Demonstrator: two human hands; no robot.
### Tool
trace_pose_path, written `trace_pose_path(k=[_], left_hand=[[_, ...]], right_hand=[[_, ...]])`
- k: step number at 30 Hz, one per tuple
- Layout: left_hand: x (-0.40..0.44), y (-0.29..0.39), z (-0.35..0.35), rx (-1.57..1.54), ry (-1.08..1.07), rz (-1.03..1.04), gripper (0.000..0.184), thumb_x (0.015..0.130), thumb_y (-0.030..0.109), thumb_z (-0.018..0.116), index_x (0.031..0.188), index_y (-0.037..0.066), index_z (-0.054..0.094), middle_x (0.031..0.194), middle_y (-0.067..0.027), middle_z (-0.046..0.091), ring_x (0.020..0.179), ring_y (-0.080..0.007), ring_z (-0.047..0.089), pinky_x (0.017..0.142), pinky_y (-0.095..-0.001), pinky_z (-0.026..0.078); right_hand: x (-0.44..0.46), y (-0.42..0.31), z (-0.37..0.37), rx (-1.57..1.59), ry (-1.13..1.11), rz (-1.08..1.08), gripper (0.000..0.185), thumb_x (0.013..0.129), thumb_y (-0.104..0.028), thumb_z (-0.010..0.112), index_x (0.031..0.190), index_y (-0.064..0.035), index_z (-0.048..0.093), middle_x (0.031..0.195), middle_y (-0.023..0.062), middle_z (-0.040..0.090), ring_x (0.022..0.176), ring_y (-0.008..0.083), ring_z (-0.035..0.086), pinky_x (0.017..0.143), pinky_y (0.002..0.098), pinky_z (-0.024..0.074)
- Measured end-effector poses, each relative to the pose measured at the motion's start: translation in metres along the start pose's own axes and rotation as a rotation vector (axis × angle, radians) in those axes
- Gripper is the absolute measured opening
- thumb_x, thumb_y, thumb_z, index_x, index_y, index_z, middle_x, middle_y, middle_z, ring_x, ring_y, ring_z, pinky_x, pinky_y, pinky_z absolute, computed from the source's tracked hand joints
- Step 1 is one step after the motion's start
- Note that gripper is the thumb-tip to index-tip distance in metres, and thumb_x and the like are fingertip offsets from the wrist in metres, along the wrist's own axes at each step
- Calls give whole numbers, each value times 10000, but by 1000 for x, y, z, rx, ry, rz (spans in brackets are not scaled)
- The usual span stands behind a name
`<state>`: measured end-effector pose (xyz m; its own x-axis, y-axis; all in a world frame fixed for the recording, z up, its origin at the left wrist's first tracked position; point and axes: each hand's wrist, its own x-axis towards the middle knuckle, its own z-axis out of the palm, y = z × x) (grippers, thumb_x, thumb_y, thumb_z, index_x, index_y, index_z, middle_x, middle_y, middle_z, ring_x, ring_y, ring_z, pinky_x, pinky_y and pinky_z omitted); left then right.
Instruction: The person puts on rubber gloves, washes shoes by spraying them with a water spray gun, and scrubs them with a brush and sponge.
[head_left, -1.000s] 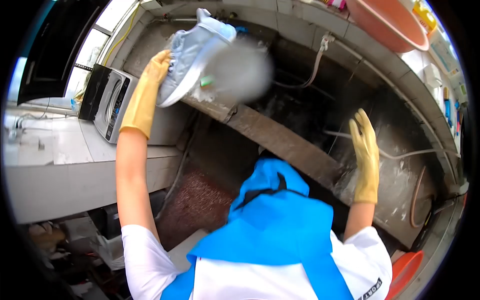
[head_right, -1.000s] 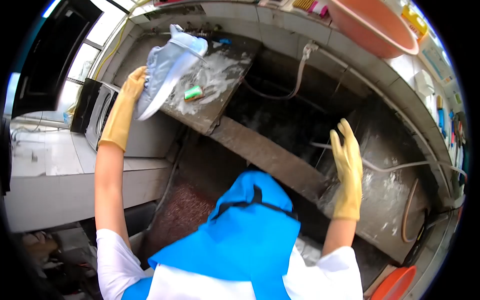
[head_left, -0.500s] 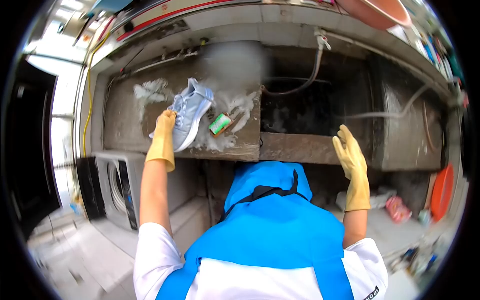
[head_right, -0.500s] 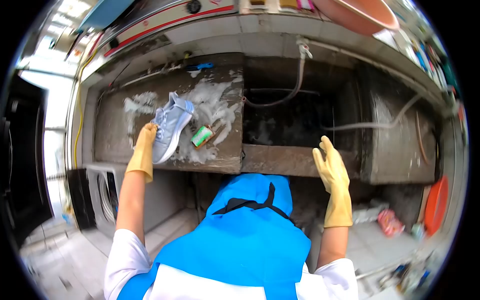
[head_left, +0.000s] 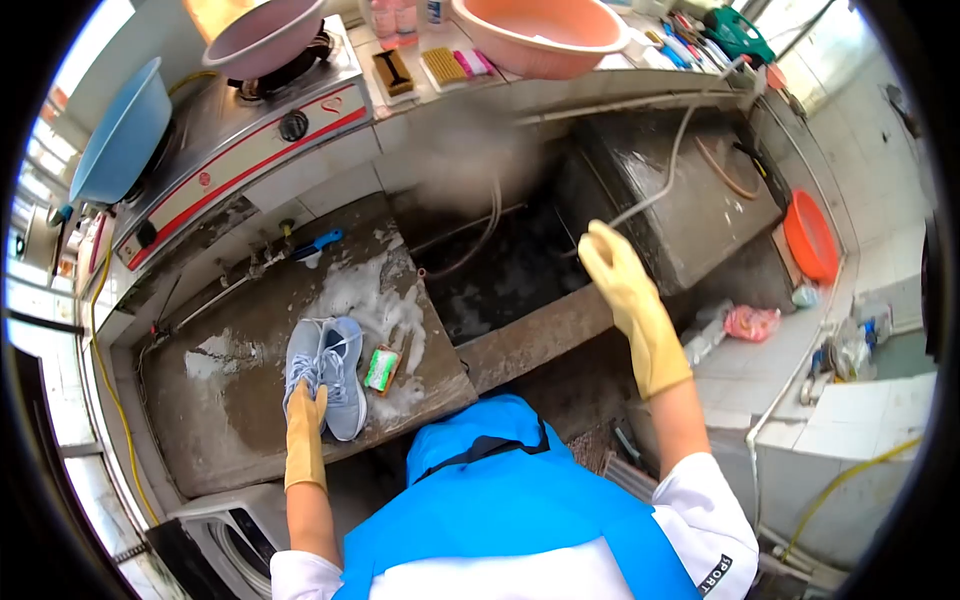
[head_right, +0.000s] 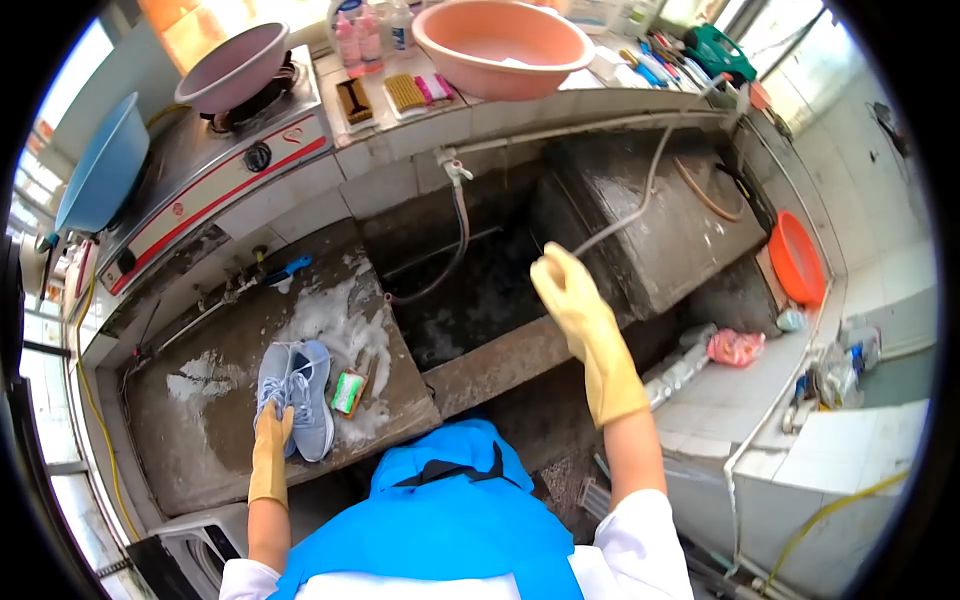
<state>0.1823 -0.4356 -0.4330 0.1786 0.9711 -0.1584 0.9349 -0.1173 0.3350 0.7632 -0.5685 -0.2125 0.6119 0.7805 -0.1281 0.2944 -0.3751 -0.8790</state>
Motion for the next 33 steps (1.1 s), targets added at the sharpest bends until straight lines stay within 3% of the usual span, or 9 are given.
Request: trace_pose_path(k=[7, 11, 14, 18, 22, 24, 26, 27, 33], left_hand=[[-38, 35, -72, -312, 258, -265, 689, 918, 318, 722, 1486, 11, 482, 1422, -268, 576, 1251, -385, 622, 1054, -437, 496], [-33, 35, -121, -678, 420, -386, 700, 961, 398, 724, 1512, 57, 460, 1497, -180, 536, 1344, -299, 554, 1024, -395, 516], [7, 57, -204, -1080, 478, -409, 719, 943, 446, 741, 1492, 69, 469, 1358, -100, 583, 1202, -205, 595, 898, -339, 544], [111, 37, -305, -1400, 432, -181, 849, 942, 552, 689, 1551, 80, 333, 1560, -183, 378, 1395, -372, 479, 984, -476, 561], [272, 0, -413, -1533, 448, -225, 1034, 916, 644, 654, 1637, 105, 146, 1690, -193, 147, 1475, -492, 310, 1092, -650, 435], [314, -23, -441, -710, 547, -191, 1053, 889, 616, 711, 1649, 171, 136, 1615, -216, 276, 1388, -420, 439, 1059, -603, 474], [299, 4, -469, 111, 617, -136, 1113, 862, 531, 781, 1656, 154, 98, 1337, -272, 628, 1167, -366, 648, 1075, -395, 478], [318, -4, -473, 312, 585, -101, 1069, 875, 508, 767, 1643, 135, 123, 1338, -255, 632, 1145, -354, 650, 1055, -387, 483], [414, -72, -472, 568, 289, 150, 811, 954, 367, 684, 1564, 25, 273, 1349, -156, 655, 1010, -279, 666, 932, -337, 511]], right_hand=[[166, -98, 80, 535, -290, -214, 607, 1006, -347, 671, 1438, 37, 486, 1308, 185, 641, 1195, 263, 625, 1011, 371, 513], [142, -99, 162, 643, -520, -172, 529, 1006, -309, 681, 1402, 12, 540, 1181, 91, 701, 976, 127, 661, 843, 284, 545], [90, -75, 191, 602, -608, -19, 517, 1022, -304, 658, 1437, -30, 519, 1238, 105, 695, 1047, 176, 685, 894, 324, 569], [19, -36, 175, 529, -473, 159, 580, 969, -291, 720, 1430, -6, 514, 1269, 131, 665, 1147, 220, 645, 994, 343, 508], [-22, 97, 120, 606, -8, 280, 478, 1005, -300, 685, 1394, -50, 564, 1226, 138, 702, 992, 237, 711, 838, 317, 577], [-78, 154, 72, 654, 323, 400, 513, 1001, -338, 685, 1406, -54, 550, 1263, 150, 686, 1073, 266, 696, 895, 350, 579], [-164, 131, 50, 623, 666, 501, 557, 1009, -398, 655, 1429, -56, 523, 1361, 166, 637, 1229, 281, 633, 1036, 383, 532], [-204, 101, 48, 619, 796, 547, 589, 1004, -398, 660, 1463, -71, 488, 1374, 153, 630, 1241, 298, 625, 1046, 382, 531], [-420, 122, 76, 680, 1248, 760, 627, 987, -391, 689, 1458, -27, 491, 1434, 181, 582, 1275, 316, 601, 1038, 379, 539]])
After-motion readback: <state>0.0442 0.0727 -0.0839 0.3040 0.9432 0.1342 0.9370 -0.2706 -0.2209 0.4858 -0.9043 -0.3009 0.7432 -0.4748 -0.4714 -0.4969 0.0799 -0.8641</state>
